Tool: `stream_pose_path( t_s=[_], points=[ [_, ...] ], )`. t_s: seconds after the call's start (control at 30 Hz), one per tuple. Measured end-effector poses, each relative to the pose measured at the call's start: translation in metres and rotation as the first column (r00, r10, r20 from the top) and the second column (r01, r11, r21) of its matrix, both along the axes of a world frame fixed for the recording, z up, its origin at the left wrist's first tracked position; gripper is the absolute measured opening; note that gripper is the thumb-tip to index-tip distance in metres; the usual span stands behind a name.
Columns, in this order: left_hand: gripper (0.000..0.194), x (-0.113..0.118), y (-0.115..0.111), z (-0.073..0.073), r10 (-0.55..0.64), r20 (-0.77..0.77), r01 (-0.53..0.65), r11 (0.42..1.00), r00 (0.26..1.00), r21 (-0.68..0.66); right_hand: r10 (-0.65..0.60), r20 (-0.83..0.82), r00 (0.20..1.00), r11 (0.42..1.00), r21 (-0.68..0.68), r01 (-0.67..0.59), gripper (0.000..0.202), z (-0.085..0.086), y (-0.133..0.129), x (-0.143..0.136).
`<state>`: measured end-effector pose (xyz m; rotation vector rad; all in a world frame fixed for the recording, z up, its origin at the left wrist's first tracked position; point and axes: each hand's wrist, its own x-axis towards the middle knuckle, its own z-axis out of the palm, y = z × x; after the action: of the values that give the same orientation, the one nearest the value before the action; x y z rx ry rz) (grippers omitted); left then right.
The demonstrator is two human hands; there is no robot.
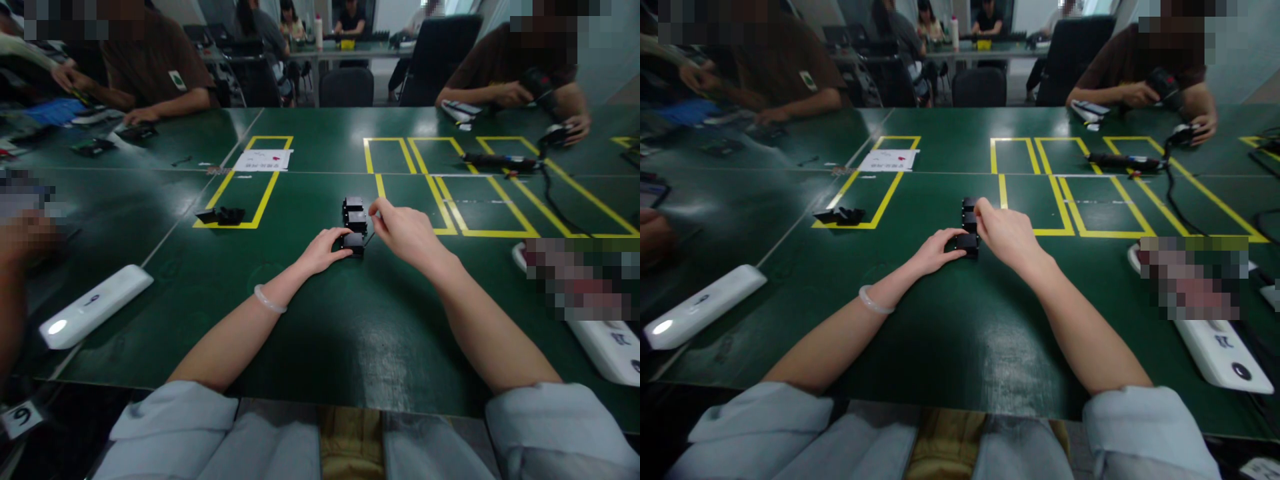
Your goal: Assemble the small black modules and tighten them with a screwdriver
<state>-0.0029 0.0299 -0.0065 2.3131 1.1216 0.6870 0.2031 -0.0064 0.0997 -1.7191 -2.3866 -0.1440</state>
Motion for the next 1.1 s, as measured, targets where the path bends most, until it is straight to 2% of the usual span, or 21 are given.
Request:
stream_pose_path(
  t_s=[0.27, 0.43, 0.7, 0.93, 1.1],
  points=[
    [0.043, -0.0004, 0.0004, -0.0011, -0.005, 0.005, 0.005, 1.0, 1.0, 0.01, -0.025, 0.046, 0.999, 1.0, 0.009, 0.025, 0.035, 0.0004, -0.0007, 0.0004],
    [0.044, -0.0007, 0.0003, -0.0016, 0.003, -0.001, -0.003, 1.0, 1.0, 0.001, 0.021, -0.009, 1.0, 1.0, 0.007, -0.021, 0.032, -0.0007, -0.001, -0.0001],
    [0.043, 0.0004, -0.0009, 0.0007, -0.001, -0.005, 0.001, 1.0, 1.0, 0.003, -0.036, 0.034, 0.999, 0.999, -0.012, 0.037, 0.037, 0.0008, -0.0009, -0.0003],
    [0.043, 0.0, -0.0008, 0.0004, -0.001, 0.0, 0.001, 1.0, 1.0, -0.007, 0.008, -0.043, 0.999, 1.0, 0.005, -0.008, 0.034, -0.0006, -0.0033, -0.0024],
    [0.043, -0.0002, -0.0011, 0.0009, -0.005, 0.008, 0.005, 1.0, 1.0, 0.0, -0.003, -0.028, 1.0, 1.0, 0.0, 0.003, 0.034, -0.0002, -0.0027, -0.0014]
  ],
)
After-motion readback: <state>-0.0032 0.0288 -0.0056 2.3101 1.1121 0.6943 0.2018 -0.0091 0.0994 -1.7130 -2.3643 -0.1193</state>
